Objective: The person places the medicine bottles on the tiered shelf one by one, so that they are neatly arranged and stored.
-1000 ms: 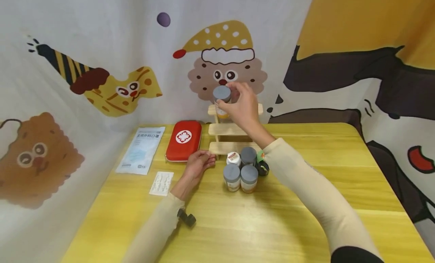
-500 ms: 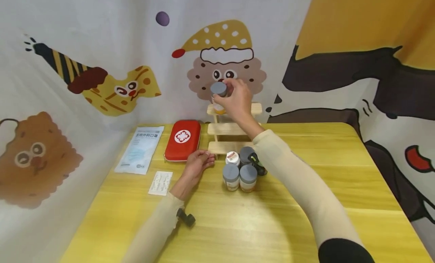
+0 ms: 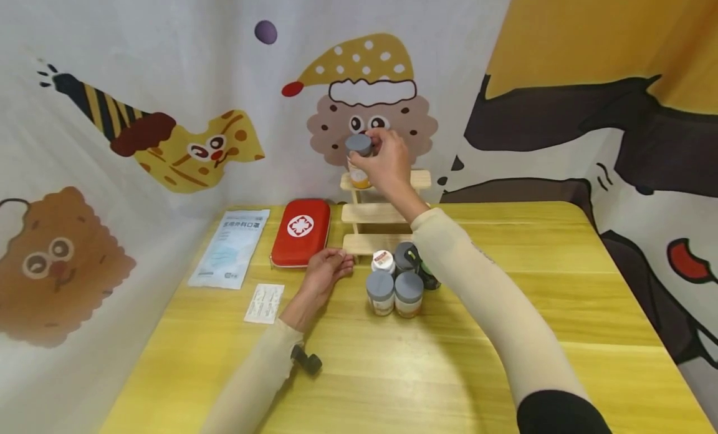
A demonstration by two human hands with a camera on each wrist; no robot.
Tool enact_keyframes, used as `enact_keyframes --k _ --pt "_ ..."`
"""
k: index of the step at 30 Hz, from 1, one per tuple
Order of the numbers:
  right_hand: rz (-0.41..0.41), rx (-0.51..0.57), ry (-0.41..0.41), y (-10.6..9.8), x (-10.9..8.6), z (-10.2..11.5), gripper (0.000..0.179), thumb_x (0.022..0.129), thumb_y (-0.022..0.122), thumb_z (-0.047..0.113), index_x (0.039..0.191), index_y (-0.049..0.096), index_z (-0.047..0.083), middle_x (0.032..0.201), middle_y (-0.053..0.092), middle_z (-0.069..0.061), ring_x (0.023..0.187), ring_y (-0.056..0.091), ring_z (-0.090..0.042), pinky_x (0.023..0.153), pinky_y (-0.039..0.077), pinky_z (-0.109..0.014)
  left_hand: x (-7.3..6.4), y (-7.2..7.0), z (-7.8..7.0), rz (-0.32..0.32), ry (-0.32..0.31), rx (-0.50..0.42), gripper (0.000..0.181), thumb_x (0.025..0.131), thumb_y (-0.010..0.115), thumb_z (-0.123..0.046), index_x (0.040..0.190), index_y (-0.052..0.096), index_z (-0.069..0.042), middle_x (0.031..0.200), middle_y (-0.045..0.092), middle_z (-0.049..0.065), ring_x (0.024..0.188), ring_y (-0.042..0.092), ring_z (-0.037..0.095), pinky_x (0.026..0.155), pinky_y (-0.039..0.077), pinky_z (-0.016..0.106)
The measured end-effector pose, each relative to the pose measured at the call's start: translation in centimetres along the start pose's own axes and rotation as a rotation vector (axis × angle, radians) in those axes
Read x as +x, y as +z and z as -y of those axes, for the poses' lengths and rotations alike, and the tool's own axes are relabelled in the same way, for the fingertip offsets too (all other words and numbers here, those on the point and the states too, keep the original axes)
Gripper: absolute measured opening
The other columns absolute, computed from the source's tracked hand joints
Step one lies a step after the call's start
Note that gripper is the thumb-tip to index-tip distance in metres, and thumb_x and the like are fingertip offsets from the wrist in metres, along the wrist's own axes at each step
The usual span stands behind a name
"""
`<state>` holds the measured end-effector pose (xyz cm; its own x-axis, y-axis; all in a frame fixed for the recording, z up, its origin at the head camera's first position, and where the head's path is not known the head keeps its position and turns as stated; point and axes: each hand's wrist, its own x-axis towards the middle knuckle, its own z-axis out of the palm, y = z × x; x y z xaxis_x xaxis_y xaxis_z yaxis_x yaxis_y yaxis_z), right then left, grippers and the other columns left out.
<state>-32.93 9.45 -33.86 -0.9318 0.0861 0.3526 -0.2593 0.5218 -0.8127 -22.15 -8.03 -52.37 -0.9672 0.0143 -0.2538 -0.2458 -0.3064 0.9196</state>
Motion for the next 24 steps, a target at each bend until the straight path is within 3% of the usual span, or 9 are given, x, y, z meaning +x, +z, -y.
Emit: enact_keyframes --k 7,16,24 --pt "0.024 -0.001 -0.023 0.14 0.16 -0.20 0.049 0.089 0.085 0.026 0.130 0.067 0.006 0.121 0.065 -0.013 0.107 0.062 -0.026 0.096 0.054 -0.038 -0.17 0.02 -0.05 -0.010 0.003 0.003 0.008 0.107 0.057 -0.003 0.112 0.060 0.003 0.108 0.077 0.023 0.086 0.075 0.015 0.087 0.067 0.033" --pt "0.046 -0.040 -0.063 -0.15 -0.03 -0.62 0.054 0.092 0.084 0.026 0.138 0.064 0.006 0.123 0.064 -0.016 0.113 0.058 -0.031 0.103 0.048 -0.044 -0.29 0.30 0.05 -0.016 -0.010 0.006 0.007 0.107 0.057 -0.003 0.111 0.060 0.002 0.114 0.075 0.029 0.087 0.074 0.015 0.084 0.067 0.030" --pt "0.045 -0.112 -0.112 -0.73 -0.70 -0.37 0.075 0.089 0.086 0.037 0.150 0.055 0.007 0.142 0.062 -0.015 0.131 0.052 -0.033 0.115 0.043 -0.048 -0.13 0.28 -0.13 -0.013 0.002 0.008 0.014 0.107 0.059 -0.004 0.117 0.058 0.006 0.107 0.077 0.022 0.088 0.075 0.017 0.083 0.067 0.030"
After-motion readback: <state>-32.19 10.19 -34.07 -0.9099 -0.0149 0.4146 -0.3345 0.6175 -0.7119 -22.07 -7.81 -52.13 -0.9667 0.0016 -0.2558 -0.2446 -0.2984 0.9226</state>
